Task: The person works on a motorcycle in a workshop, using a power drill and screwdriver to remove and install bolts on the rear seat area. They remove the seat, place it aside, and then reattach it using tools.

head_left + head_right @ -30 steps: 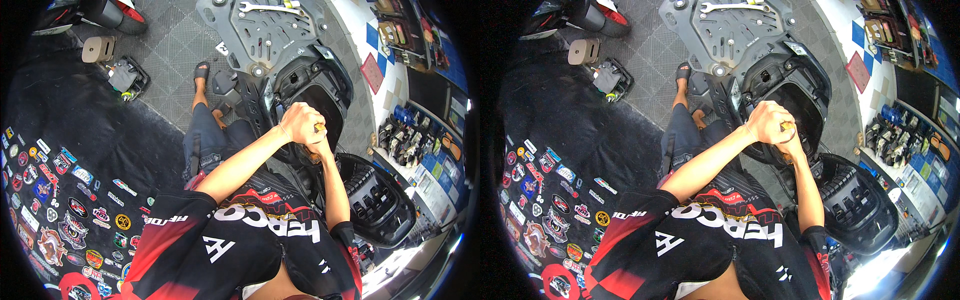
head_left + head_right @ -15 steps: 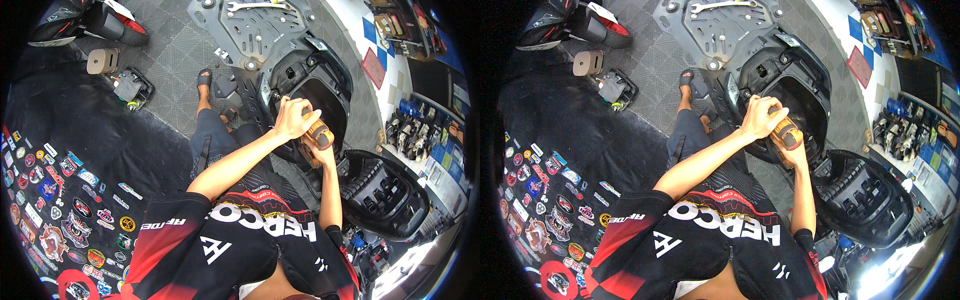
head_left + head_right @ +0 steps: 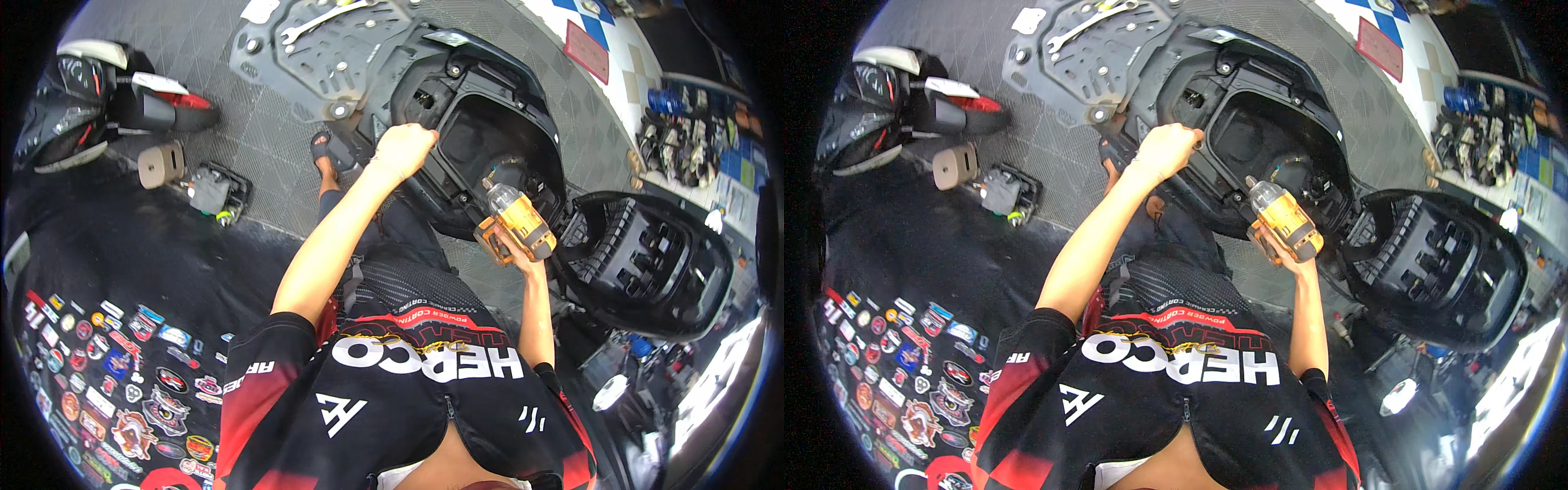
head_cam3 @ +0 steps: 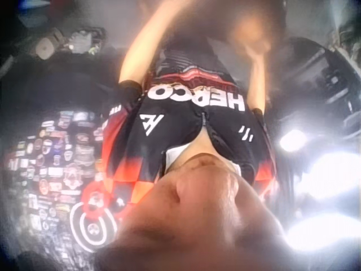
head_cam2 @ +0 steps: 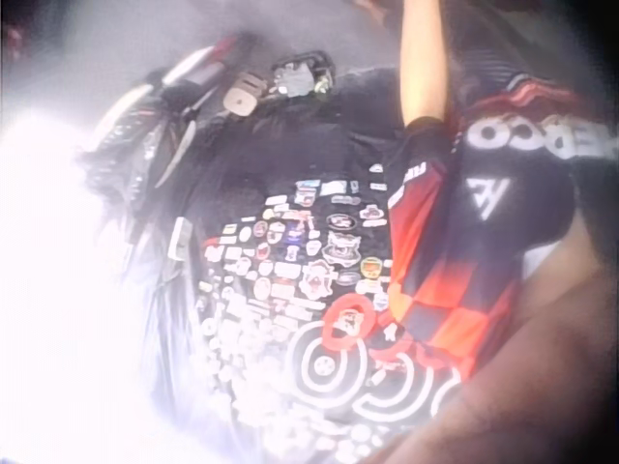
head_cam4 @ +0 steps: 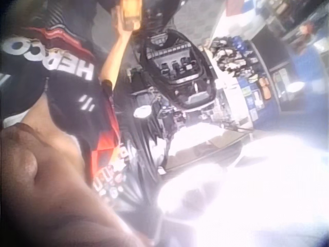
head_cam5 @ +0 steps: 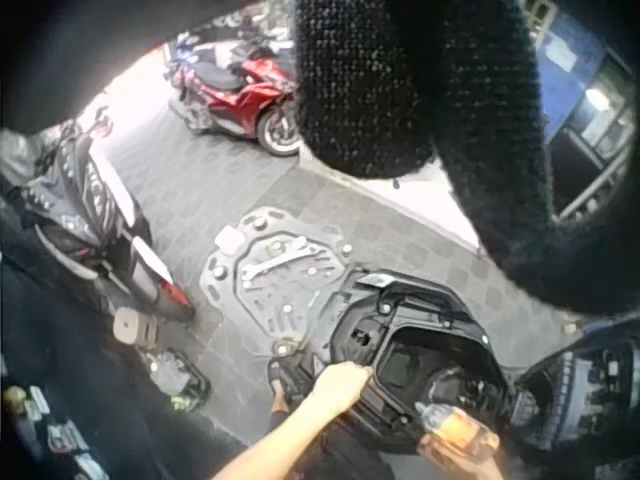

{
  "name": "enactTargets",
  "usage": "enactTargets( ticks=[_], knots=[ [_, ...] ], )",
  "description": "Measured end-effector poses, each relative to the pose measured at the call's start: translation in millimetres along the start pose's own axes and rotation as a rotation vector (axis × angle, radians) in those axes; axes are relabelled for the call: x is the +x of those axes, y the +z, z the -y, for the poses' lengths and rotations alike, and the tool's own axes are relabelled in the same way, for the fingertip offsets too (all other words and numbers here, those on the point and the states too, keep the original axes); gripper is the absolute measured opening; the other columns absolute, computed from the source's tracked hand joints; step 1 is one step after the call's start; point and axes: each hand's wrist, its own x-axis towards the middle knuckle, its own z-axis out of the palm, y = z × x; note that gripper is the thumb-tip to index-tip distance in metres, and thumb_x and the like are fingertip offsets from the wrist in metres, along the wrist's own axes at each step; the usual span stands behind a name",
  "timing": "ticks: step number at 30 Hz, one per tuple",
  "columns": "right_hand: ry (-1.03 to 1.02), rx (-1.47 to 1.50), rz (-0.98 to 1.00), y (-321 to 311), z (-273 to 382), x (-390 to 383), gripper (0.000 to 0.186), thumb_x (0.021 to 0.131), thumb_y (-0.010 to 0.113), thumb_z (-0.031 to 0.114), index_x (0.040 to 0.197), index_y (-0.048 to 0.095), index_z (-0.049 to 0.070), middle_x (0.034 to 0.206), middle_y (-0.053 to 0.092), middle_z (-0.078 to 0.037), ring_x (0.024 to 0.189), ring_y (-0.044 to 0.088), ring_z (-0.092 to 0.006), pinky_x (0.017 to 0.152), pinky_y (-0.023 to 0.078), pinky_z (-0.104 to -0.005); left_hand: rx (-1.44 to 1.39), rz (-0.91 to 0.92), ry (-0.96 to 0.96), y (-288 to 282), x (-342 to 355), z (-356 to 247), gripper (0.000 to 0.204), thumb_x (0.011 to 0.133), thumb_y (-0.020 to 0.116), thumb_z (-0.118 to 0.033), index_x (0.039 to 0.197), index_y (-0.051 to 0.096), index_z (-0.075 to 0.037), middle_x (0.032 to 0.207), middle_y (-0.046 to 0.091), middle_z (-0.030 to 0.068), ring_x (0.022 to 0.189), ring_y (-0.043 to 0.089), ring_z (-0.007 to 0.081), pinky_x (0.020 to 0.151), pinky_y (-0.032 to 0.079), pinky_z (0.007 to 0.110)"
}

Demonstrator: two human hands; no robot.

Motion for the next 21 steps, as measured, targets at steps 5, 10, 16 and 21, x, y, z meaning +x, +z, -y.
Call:
enactTargets(
  ticks=[5,10,16,21],
  knots=[
    [0.049,0.153,-0.061,3,-2,-46,0.031,0.083,0.079,0.011,0.111,0.069,0.002,0.106,0.073,-0.007,0.096,0.07,-0.0183,0.085,0.056,-0.0337,-0.558,-0.311,0.131,-13,-9,-14,0.029,0.085,0.073,-0.016,0.109,0.065,0.0,0.097,0.07,0.0167,0.089,0.069,0.0291,0.079,0.054,0.037],
    [0.044,0.328,-0.094,22,-4,-92,0.055,0.084,0.077,0.007,0.133,0.054,0.004,0.119,0.068,-0.009,0.108,0.066,-0.0188,0.094,0.053,-0.0344,-0.929,0.002,0.156,-33,-33,-64,0.025,0.086,0.075,-0.009,0.107,0.066,0.0,0.095,0.069,0.0054,0.09,0.064,0.0134,0.084,0.051,0.029],
    [-0.016,0.445,-0.108,45,25,-150,0.068,0.081,0.079,0.008,0.14,0.047,0.005,0.128,0.064,-0.01,0.118,0.062,-0.0202,0.103,0.048,-0.0362,-1.235,0.366,0.293,-35,-75,-101,0.034,0.075,0.08,-0.001,0.109,0.074,-0.001,0.092,0.067,0.0069,0.085,0.062,0.015,0.079,0.049,0.028],
    [0.011,0.463,-0.217,55,47,-180,0.071,0.077,0.083,0.01,0.139,0.048,0.005,0.125,0.066,-0.01,0.116,0.063,-0.0201,0.103,0.048,-0.037,-1.261,0.505,0.393,-39,-89,-117,0.036,0.075,0.078,-0.001,0.111,0.073,0.0,0.095,0.069,0.0076,0.087,0.062,0.015,0.08,0.05,0.028]
  ],
)
